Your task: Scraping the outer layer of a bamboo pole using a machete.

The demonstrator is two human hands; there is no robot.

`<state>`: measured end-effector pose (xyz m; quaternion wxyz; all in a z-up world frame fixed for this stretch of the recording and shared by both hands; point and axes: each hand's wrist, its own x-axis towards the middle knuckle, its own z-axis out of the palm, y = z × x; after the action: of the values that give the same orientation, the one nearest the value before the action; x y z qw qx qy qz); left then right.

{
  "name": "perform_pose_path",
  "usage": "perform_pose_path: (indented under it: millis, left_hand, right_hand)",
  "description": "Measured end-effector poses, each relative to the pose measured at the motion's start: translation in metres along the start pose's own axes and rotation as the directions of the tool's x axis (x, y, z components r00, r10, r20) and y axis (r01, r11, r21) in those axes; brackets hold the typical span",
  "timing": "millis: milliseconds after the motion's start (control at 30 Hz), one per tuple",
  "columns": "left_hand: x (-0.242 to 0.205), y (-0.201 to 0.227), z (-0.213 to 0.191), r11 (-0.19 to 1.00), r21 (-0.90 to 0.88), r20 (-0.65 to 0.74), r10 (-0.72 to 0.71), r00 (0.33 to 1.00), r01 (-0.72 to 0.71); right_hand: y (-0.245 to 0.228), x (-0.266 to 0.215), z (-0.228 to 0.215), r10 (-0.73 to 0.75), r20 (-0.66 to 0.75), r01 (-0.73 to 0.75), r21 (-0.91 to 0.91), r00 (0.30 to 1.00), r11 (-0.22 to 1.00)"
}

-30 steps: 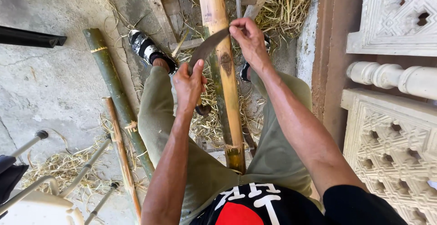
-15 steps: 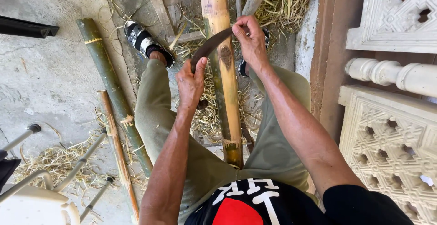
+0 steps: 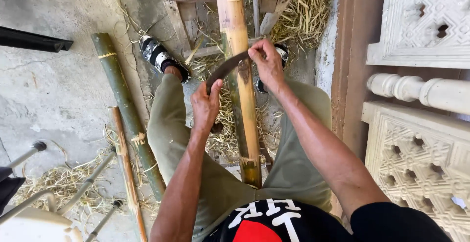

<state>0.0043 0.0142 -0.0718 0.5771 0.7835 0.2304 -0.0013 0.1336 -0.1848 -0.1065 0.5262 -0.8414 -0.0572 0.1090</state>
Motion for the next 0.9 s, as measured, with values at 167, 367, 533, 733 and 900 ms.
perform_pose_path:
  millis: [167, 367, 533, 733, 900]
  left_hand:
    - [-0.001, 0.007, -0.004, 0.998, 0.057, -0.037, 0.041, 0.998, -0.039]
    - [-0.018, 0.012, -0.008, 0.996, 0.083, 0.008, 0.009, 1.000, -0.010]
    - [0.002, 0.008, -0.019, 0.984, 0.125, 0.019, 0.122, 0.992, -0.123]
    - [0.013, 0.025, -0.022, 0.972, 0.224, 0.047, 0.061, 0.997, -0.070]
    - [0.011, 0.022, -0.020, 0.967, 0.224, 0.068, 0.108, 0.992, -0.121]
  right_hand:
    - [-0.010, -0.003, -0.002, 0.008, -0.043, -0.007, 0.025, 0.999, 1.000]
    - [-0.013, -0.026, -0.006, 0.023, -0.044, -0.022, 0.024, 0.999, 0.999]
    - [-0.004, -0.008, -0.006, 0.178, 0.029, -0.178, 0.007, 0.984, 0.984]
    - [0.001, -0.004, 0.000, 0.052, -0.050, -0.043, 0.164, 0.997, 0.985]
    - [0.003, -0.007, 0.001, -0.031, -0.071, 0.030, -0.007, 0.997, 1.000]
